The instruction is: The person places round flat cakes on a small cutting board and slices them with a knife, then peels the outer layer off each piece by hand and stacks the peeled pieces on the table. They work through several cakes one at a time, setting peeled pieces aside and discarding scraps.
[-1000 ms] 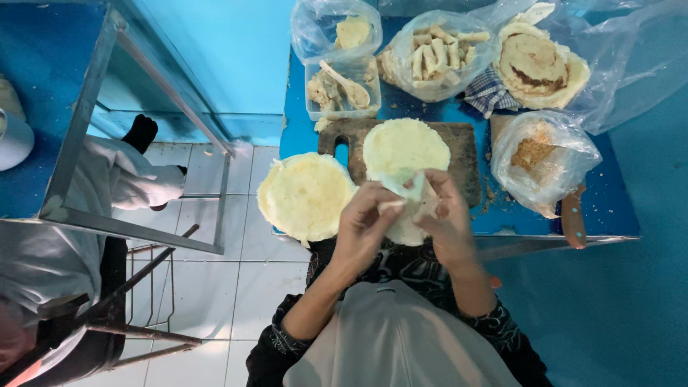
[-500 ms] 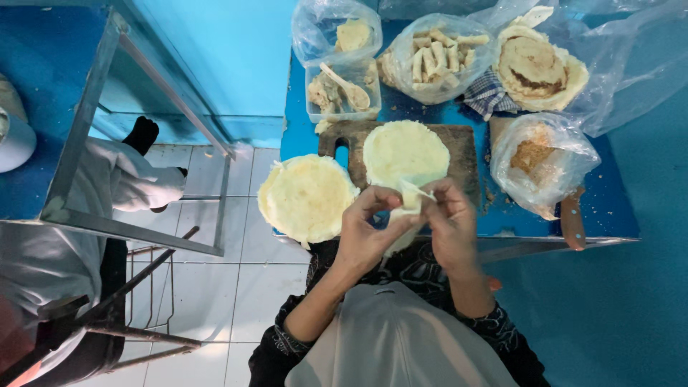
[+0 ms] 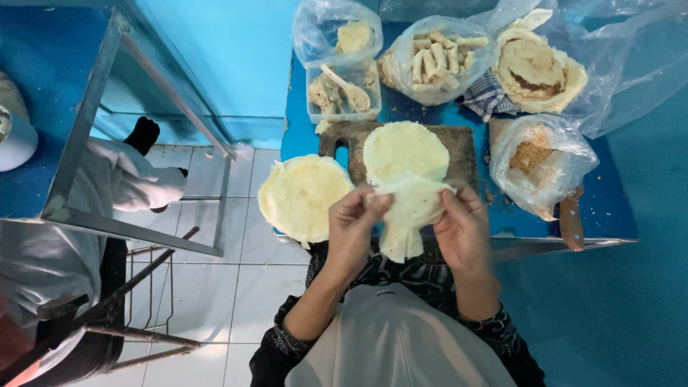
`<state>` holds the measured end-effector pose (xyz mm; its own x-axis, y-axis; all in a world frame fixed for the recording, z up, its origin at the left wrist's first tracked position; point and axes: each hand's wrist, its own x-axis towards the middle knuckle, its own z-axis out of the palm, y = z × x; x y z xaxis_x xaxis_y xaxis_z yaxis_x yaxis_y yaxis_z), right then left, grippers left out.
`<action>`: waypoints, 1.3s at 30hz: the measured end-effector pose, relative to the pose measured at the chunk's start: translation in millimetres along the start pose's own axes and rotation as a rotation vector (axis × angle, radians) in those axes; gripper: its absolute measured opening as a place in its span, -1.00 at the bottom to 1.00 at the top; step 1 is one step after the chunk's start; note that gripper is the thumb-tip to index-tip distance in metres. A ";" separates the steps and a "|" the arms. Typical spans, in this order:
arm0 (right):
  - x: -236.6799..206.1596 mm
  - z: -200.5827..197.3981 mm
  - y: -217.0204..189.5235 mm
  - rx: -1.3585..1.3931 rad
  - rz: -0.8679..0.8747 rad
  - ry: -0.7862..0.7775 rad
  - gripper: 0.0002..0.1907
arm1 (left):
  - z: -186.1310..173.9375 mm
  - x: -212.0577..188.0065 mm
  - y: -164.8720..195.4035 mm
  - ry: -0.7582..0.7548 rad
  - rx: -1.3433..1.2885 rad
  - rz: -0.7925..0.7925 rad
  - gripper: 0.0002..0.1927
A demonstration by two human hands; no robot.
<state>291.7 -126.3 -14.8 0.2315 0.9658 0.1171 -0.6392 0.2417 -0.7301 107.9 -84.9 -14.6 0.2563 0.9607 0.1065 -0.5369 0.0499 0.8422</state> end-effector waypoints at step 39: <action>64.9 -18.5 -116.3 -0.319 0.149 -0.104 -0.60 | -71.9 -19.2 73.1 0.289 -0.558 0.121 -0.94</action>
<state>394.6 -93.4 65.3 0.0664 0.9965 0.0497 -0.3958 0.0721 -0.9155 5.9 -80.1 6.9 -0.0177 0.9994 -0.0284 -0.9060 -0.0040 0.4232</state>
